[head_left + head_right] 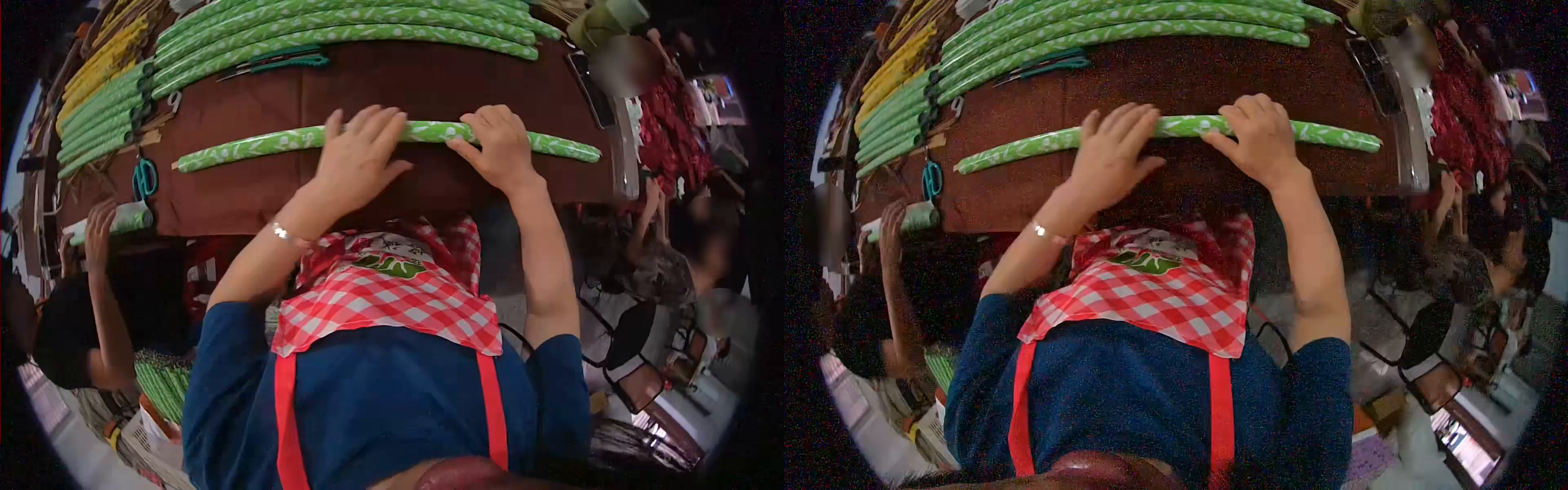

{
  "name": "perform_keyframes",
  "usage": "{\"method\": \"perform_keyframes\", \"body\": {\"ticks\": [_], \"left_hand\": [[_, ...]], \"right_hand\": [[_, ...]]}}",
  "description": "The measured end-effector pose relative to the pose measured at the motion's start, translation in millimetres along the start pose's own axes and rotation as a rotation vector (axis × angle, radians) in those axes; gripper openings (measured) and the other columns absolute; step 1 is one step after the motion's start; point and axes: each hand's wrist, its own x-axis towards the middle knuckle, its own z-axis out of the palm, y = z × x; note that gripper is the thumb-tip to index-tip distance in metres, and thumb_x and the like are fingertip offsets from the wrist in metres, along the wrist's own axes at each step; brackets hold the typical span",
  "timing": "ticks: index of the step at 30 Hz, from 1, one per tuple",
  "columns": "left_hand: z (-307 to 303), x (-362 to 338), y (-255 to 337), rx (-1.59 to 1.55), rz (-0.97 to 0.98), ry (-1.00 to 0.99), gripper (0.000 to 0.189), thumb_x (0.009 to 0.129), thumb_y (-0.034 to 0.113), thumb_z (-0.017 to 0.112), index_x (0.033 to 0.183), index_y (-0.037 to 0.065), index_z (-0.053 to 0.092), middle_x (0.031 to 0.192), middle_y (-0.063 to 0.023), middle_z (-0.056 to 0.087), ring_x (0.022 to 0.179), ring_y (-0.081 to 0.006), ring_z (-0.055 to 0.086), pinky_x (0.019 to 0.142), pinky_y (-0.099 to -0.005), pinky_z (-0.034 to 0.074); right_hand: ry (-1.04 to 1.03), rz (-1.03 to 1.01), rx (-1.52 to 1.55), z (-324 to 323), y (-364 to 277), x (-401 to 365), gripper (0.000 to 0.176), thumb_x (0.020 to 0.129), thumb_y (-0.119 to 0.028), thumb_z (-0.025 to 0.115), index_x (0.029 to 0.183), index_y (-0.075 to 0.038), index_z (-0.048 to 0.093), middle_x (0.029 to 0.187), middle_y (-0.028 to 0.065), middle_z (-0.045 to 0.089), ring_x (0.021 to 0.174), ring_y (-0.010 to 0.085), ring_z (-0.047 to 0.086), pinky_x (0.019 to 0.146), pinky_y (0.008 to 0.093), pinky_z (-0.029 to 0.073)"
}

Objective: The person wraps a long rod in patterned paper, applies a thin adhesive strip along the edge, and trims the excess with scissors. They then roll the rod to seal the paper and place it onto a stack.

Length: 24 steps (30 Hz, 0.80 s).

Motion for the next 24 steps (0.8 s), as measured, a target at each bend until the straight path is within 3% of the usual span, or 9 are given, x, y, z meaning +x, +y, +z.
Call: {"method": "perform_keyframes", "body": {"ticks": [4,7,11,19,24], "left_hand": [[10,-3,12,-0.048,-0.046,0.008,0.074,0.079,0.043,0.068,0.137,0.006,0.042,0.143,-0.0100,0.040,0.133,-0.0294,0.036,0.103,-0.0625,0.026],[-3,-24,-8,0.071,-0.112,0.045,0.070,0.080,0.044,0.066,0.135,0.007,0.045,0.140,-0.0099,0.043,0.132,-0.0288,0.036,0.100,-0.0636,0.028],[-23,-64,-45,0.170,-0.291,0.032,0.073,0.082,0.050,0.062,0.139,0.009,0.041,0.147,-0.0079,0.036,0.137,-0.0295,0.031,0.101,-0.0690,0.020],[-52,-143,-137,0.437,-0.652,0.031,0.083,0.088,0.060,0.049,0.148,0.010,0.023,0.155,-0.0095,0.022,0.143,-0.0310,0.017,0.102,-0.0713,0.016],[-71,-172,-171,0.677,-0.795,-0.002,0.090,0.087,0.065,0.045,0.148,0.003,0.022,0.155,-0.0138,0.019,0.144,-0.0332,0.015,0.100,-0.0727,0.017]], "right_hand": [[-0.020,0.001,-0.015,-3,-4,3,0.035,0.081,-0.038,0.068,0.093,-0.005,0.064,0.088,0.0079,0.057,0.086,0.0280,0.054,0.072,0.0414,0.043],[-0.032,-0.016,0.018,-4,-1,3,0.036,0.082,-0.038,0.068,0.095,-0.005,0.063,0.089,0.0080,0.057,0.087,0.0283,0.054,0.072,0.0414,0.043],[-0.108,0.009,0.031,-4,0,4,0.037,0.082,-0.037,0.068,0.097,-0.004,0.062,0.092,0.0092,0.058,0.088,0.0294,0.054,0.075,0.0424,0.043],[-0.112,0.001,0.011,-3,2,4,0.037,0.085,-0.038,0.063,0.097,-0.004,0.062,0.093,0.0097,0.058,0.088,0.0303,0.053,0.076,0.0422,0.042],[-0.087,0.004,0.012,-4,3,4,0.036,0.085,-0.037,0.064,0.097,-0.004,0.063,0.092,0.0096,0.058,0.088,0.0303,0.053,0.076,0.0422,0.042]]}}
